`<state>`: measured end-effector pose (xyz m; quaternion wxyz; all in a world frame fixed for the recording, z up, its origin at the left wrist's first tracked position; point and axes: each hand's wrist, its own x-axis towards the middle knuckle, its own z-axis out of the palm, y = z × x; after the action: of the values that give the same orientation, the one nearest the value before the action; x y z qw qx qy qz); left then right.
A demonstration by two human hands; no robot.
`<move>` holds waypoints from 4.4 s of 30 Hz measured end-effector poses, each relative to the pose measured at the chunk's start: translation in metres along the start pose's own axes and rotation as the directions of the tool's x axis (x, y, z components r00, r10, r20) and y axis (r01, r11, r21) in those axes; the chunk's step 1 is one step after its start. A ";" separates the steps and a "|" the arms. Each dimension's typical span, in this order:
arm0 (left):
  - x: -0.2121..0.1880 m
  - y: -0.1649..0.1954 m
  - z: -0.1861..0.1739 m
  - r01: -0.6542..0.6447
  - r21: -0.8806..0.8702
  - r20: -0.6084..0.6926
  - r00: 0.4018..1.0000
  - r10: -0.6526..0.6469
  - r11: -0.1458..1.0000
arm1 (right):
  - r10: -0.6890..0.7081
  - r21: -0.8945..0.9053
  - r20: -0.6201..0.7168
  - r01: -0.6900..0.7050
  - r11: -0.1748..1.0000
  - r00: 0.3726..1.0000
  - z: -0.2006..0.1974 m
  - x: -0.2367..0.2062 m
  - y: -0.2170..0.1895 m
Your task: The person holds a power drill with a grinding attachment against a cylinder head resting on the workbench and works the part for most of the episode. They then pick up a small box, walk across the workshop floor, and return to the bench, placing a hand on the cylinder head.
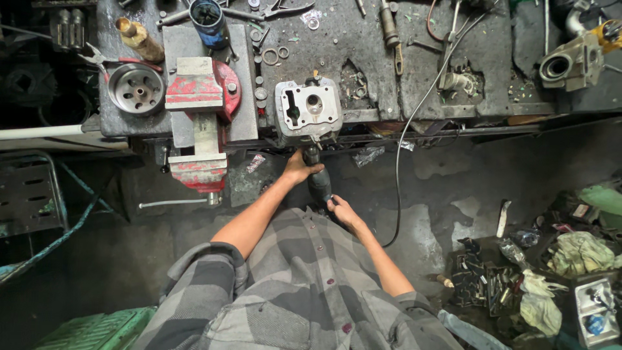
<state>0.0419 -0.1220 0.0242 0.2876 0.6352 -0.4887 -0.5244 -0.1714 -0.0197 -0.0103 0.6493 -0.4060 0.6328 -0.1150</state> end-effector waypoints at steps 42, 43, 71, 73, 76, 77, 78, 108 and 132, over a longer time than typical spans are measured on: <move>0.000 -0.010 0.003 0.024 -0.021 -0.019 1.000 -0.024 1.000 | 0.038 0.041 0.023 -0.039 0.998 0.999 0.002 -0.005 -0.002; 0.000 -0.010 0.003 0.035 -0.021 -0.018 0.999 -0.035 0.999 | 0.040 0.055 0.027 -0.041 0.998 0.999 0.001 -0.005 -0.002; -0.002 -0.005 -0.001 -0.025 -0.032 -0.022 0.999 0.024 0.999 | 0.060 0.013 -0.017 -0.060 0.998 0.998 0.004 -0.002 -0.004; -0.002 -0.004 -0.001 -0.013 -0.029 -0.027 1.000 0.012 0.999 | 0.022 -0.003 -0.016 -0.022 1.000 1.000 0.003 -0.002 -0.004; -0.002 -0.004 -0.001 -0.019 -0.015 -0.047 0.999 0.018 1.000 | 0.024 0.004 -0.019 -0.024 1.000 1.000 0.003 -0.001 -0.004; -0.002 -0.004 -0.001 -0.013 -0.005 -0.044 0.999 0.013 1.000 | 0.049 -0.008 -0.026 -0.050 0.999 0.998 0.003 -0.001 -0.003; -0.002 -0.005 -0.001 -0.008 0.006 -0.038 0.999 0.009 1.000 | 0.074 -0.019 -0.034 -0.075 0.997 0.997 0.003 -0.001 -0.002; 0.001 -0.001 0.000 -0.005 -0.041 -0.036 0.999 0.003 0.999 | 0.066 -0.007 -0.019 -0.066 0.998 0.998 0.002 -0.006 -0.007; 0.000 -0.001 0.000 -0.031 -0.044 -0.052 0.998 0.029 0.999 | -0.013 0.077 -0.002 0.013 0.997 1.000 0.004 -0.003 -0.006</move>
<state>0.0419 -0.1214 0.0231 0.3220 0.6345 -0.4787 -0.5143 -0.1666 -0.0200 -0.0045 0.6632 -0.3846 0.6257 -0.1441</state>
